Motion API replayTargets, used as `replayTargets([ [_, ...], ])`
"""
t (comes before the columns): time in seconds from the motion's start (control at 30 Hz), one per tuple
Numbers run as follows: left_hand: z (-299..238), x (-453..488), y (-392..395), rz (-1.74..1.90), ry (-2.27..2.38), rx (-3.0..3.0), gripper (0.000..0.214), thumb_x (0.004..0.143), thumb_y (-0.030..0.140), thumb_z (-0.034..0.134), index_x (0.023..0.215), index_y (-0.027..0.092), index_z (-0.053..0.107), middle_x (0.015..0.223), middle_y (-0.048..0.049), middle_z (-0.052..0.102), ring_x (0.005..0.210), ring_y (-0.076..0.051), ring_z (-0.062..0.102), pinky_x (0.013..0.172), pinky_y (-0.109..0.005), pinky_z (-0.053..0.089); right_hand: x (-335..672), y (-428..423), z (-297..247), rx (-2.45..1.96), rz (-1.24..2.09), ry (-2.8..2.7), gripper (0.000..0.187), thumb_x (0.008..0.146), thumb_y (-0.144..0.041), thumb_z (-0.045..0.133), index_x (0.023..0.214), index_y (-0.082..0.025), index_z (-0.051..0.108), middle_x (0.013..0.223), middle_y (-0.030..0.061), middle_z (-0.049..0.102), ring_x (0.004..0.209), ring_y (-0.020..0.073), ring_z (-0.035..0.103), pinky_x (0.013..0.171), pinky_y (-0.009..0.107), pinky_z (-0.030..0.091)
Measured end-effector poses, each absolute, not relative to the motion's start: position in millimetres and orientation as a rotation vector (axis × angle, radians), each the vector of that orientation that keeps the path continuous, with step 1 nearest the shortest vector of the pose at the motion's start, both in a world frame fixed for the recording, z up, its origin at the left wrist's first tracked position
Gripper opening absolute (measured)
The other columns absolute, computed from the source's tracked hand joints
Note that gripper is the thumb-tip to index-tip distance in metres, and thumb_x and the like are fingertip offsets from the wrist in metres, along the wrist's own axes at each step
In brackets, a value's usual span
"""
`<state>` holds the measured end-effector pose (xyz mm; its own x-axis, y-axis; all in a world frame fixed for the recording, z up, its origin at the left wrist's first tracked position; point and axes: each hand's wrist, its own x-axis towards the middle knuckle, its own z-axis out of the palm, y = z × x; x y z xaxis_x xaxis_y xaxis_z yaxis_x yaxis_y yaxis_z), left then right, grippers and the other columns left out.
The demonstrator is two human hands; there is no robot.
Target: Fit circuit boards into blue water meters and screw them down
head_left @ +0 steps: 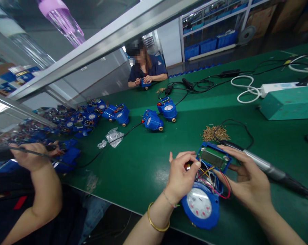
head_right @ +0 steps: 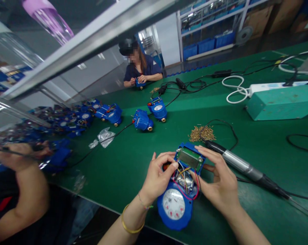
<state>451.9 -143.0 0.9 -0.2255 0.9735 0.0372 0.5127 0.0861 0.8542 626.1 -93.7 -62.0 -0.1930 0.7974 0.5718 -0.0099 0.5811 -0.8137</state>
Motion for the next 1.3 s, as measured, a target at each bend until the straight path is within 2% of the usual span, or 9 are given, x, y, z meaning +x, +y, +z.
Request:
replayTargets([
  [0.27, -6, 441, -140, 1.135, 1.721, 1.675, 0.013, 0.077, 0.016, 0.077, 0.069, 0.019, 0.068, 0.089, -0.0033, 0.079, 0.096, -0.023, 0.074, 0.120, -0.066, 0.020, 630, -86, -61, -0.637, 1.032, -1.615, 0.052, 0.082, -0.021, 0.077, 0.130, -0.028, 0.058, 0.135, 0.0097, 0.057, 0.128, 0.0225, 0.055, 0.094, 0.026, 0.058],
  [0.33, -7, 437, -138, 1.208, 1.693, 1.723, 0.019, 0.073, 0.017, 0.081, 0.089, 0.019, 0.072, 0.100, -0.0055, 0.079, 0.099, -0.023, 0.074, 0.119, -0.059, 0.030, 633, -82, -59, -0.619, 1.075, -1.650, 0.052, 0.083, -0.023, 0.077, 0.131, -0.029, 0.058, 0.135, 0.0081, 0.057, 0.129, 0.0214, 0.055, 0.097, 0.025, 0.056],
  [0.4, -7, 430, -134, 1.219, 1.578, 1.807, 0.058, 0.071, 0.019, 0.083, 0.125, 0.020, 0.063, 0.126, -0.0098, 0.071, 0.114, -0.024, 0.069, 0.116, -0.050, 0.040, 636, -79, -57, -0.597, 1.112, -1.674, 0.052, 0.083, -0.024, 0.076, 0.132, -0.031, 0.058, 0.136, 0.0067, 0.056, 0.130, 0.0210, 0.054, 0.099, 0.025, 0.055],
  [0.47, -7, 423, -128, 1.159, 1.395, 1.907, 0.075, 0.073, 0.022, 0.083, 0.141, 0.021, 0.052, 0.140, -0.0109, 0.062, 0.124, -0.025, 0.063, 0.111, -0.042, 0.047, 638, -78, -56, -0.583, 1.152, -1.687, 0.053, 0.083, -0.024, 0.077, 0.132, -0.032, 0.058, 0.136, 0.0057, 0.057, 0.129, 0.0210, 0.056, 0.099, 0.024, 0.055],
  [0.63, -8, 411, -118, 1.147, 1.261, 1.971, 0.062, 0.072, 0.030, 0.084, 0.129, 0.019, 0.063, 0.127, -0.0108, 0.071, 0.117, -0.026, 0.068, 0.105, -0.039, 0.052, 638, -81, -54, -0.614, 1.237, -1.702, 0.055, 0.083, -0.025, 0.077, 0.134, -0.033, 0.056, 0.138, 0.0048, 0.057, 0.121, 0.0225, 0.062, 0.097, 0.028, 0.056],
  [0.87, -17, 413, -118, 1.183, 1.073, 1.712, 0.068, 0.068, 0.022, 0.084, 0.128, 0.015, 0.054, 0.133, -0.0155, 0.065, 0.117, -0.028, 0.068, 0.105, -0.044, 0.055, 648, -79, -34, -0.707, 1.188, -1.847, 0.060, 0.085, -0.032, 0.075, 0.140, -0.031, 0.052, 0.143, 0.0068, 0.054, 0.125, 0.0257, 0.059, 0.098, 0.031, 0.055],
  [0.97, -19, 414, -122, 1.281, 1.171, 1.792, 0.066, 0.070, 0.018, 0.082, 0.129, 0.015, 0.053, 0.131, -0.0141, 0.066, 0.119, -0.026, 0.067, 0.106, -0.042, 0.055, 654, -87, -9, -0.845, 1.001, -1.834, 0.065, 0.083, -0.042, 0.075, 0.142, -0.029, 0.052, 0.139, 0.0083, 0.057, 0.116, 0.0271, 0.065, 0.091, 0.032, 0.061],
  [1.1, -23, 416, -130, 1.405, 1.367, 1.967, 0.069, 0.074, 0.020, 0.080, 0.135, 0.015, 0.049, 0.134, -0.0144, 0.064, 0.124, -0.025, 0.064, 0.107, -0.042, 0.055, 641, -112, 21, -1.121, 0.671, -1.635, 0.036, 0.090, -0.042, 0.066, 0.123, -0.027, 0.066, 0.108, 0.0057, 0.072, 0.087, 0.0211, 0.073, 0.076, 0.029, 0.066],
  [1.3, -32, 422, -138, 1.542, 1.470, 2.184, 0.063, 0.082, 0.021, 0.072, 0.138, 0.013, 0.043, 0.139, -0.0179, 0.060, 0.134, -0.026, 0.056, 0.112, -0.043, 0.051, 605, -122, 18, -0.977, 0.253, -2.054, 0.018, 0.097, -0.035, 0.057, 0.102, -0.021, 0.067, 0.084, 0.0006, 0.070, 0.063, 0.0113, 0.066, 0.061, 0.023, 0.055],
])
